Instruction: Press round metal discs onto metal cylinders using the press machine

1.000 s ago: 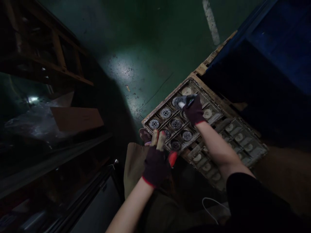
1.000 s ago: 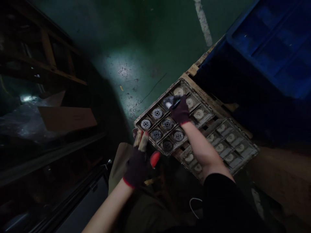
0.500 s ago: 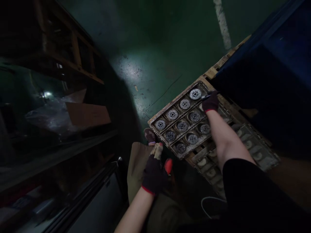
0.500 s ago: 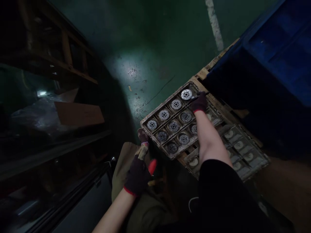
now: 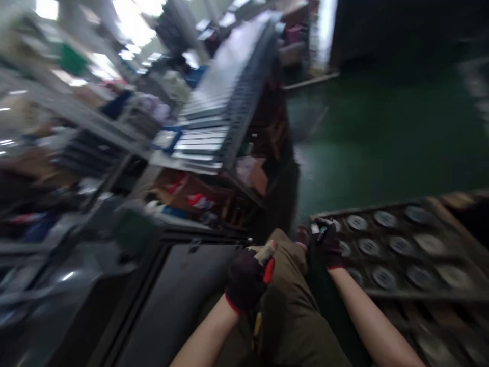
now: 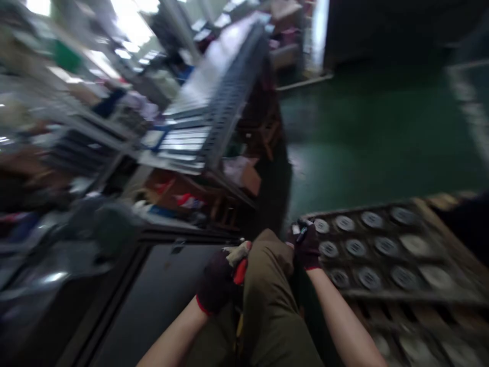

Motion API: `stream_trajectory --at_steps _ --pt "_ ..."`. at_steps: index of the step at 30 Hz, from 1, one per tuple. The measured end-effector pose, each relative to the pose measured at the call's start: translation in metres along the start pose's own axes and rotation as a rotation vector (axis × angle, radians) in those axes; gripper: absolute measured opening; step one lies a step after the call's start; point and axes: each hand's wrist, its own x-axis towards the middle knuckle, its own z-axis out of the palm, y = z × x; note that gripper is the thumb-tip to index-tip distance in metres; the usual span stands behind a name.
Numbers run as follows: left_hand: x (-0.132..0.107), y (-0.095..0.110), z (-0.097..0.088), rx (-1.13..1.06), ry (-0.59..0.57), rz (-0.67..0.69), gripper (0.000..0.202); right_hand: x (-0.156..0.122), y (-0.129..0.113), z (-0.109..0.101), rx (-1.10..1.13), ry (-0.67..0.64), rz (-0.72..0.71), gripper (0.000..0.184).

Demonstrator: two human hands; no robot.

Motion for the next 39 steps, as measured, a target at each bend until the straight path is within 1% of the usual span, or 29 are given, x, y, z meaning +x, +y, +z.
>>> stream_trajectory --at_steps 2,3,5,7,9,11,12,14,16,17,18,19,20,21,23,25,27,28,29,30,31,33,34,36,39 --pt "-0.019 0.003 -0.045 0.052 0.149 0.029 0.058 -0.005 -0.063 0.045 0.130 -0.089 -0.219 0.036" --pt "-0.030 0.003 -0.067 0.097 0.221 0.046 0.063 -0.012 -0.098 0.066 0.198 -0.146 -0.338 0.036" --pt "-0.058 0.000 -0.113 0.216 0.341 0.042 0.073 -0.038 -0.168 0.101 0.333 -0.271 -0.573 0.034" --pt "-0.096 -0.007 -0.160 0.358 0.404 -0.043 0.072 -0.074 -0.232 0.131 0.417 -0.445 -0.764 0.032" --pt "-0.142 -0.016 -0.205 0.498 0.444 -0.211 0.061 -0.117 -0.286 0.159 0.409 -0.667 -0.934 0.035" --pt "-0.194 -0.028 -0.246 0.616 0.489 -0.407 0.052 -0.162 -0.330 0.188 0.335 -0.856 -1.082 0.039" --pt "-0.220 -0.035 -0.265 0.659 0.526 -0.503 0.050 -0.184 -0.348 0.202 0.291 -0.916 -1.140 0.040" --pt "-0.270 -0.047 -0.297 0.714 0.602 -0.705 0.049 -0.226 -0.382 0.230 0.197 -0.992 -1.215 0.040" --pt "-0.309 -0.056 -0.319 0.724 0.634 -0.943 0.046 -0.265 -0.411 0.254 0.055 -1.057 -1.258 0.040" --pt "-0.323 -0.059 -0.327 0.710 0.623 -1.064 0.044 -0.283 -0.424 0.264 -0.035 -1.082 -1.271 0.040" --pt "-0.334 -0.061 -0.332 0.691 0.591 -1.169 0.041 -0.298 -0.436 0.274 -0.129 -1.099 -1.280 0.040" --pt "-0.340 -0.062 -0.335 0.672 0.549 -1.244 0.039 -0.312 -0.446 0.283 -0.223 -1.107 -1.288 0.041" --pt "-0.343 -0.061 -0.337 0.659 0.503 -1.287 0.037 -0.324 -0.454 0.292 -0.314 -1.107 -1.297 0.042" --pt "-0.344 -0.060 -0.338 0.657 0.465 -1.301 0.035 -0.334 -0.459 0.300 -0.394 -1.102 -1.311 0.042" --pt "-0.340 -0.057 -0.340 0.679 0.395 -1.283 0.033 -0.347 -0.464 0.313 -0.503 -1.072 -1.350 0.043" --pt "-0.336 -0.055 -0.346 0.690 0.314 -1.263 0.034 -0.353 -0.462 0.322 -0.537 -1.041 -1.391 0.043" --pt "-0.333 -0.058 -0.357 0.652 0.208 -1.254 0.035 -0.353 -0.458 0.324 -0.523 -1.028 -1.408 0.044" --pt "-0.331 -0.060 -0.365 0.644 0.183 -1.241 0.035 -0.352 -0.456 0.323 -0.517 -1.028 -1.402 0.046" --pt "-0.329 -0.063 -0.374 0.666 0.199 -1.214 0.035 -0.350 -0.456 0.322 -0.516 -1.028 -1.393 0.047" --pt "-0.326 -0.065 -0.383 0.726 0.259 -1.168 0.037 -0.349 -0.456 0.320 -0.522 -1.024 -1.382 0.048" --pt "-0.321 -0.068 -0.393 0.818 0.353 -1.104 0.041 -0.349 -0.457 0.317 -0.535 -1.020 -1.370 0.050" --pt "-0.308 -0.073 -0.414 1.019 0.564 -0.960 0.060 -0.348 -0.459 0.314 -0.554 -1.013 -1.357 0.049" --pt "-0.301 -0.075 -0.425 1.090 0.643 -0.911 0.070 -0.349 -0.460 0.313 -0.555 -1.013 -1.352 0.048" --pt "-0.287 -0.079 -0.444 1.171 0.730 -0.900 0.082 -0.349 -0.461 0.314 -0.538 -1.014 -1.340 0.044" --pt "-0.275 -0.086 -0.465 1.198 0.778 -0.935 0.089 -0.348 -0.460 0.317 -0.515 -1.017 -1.316 0.042"
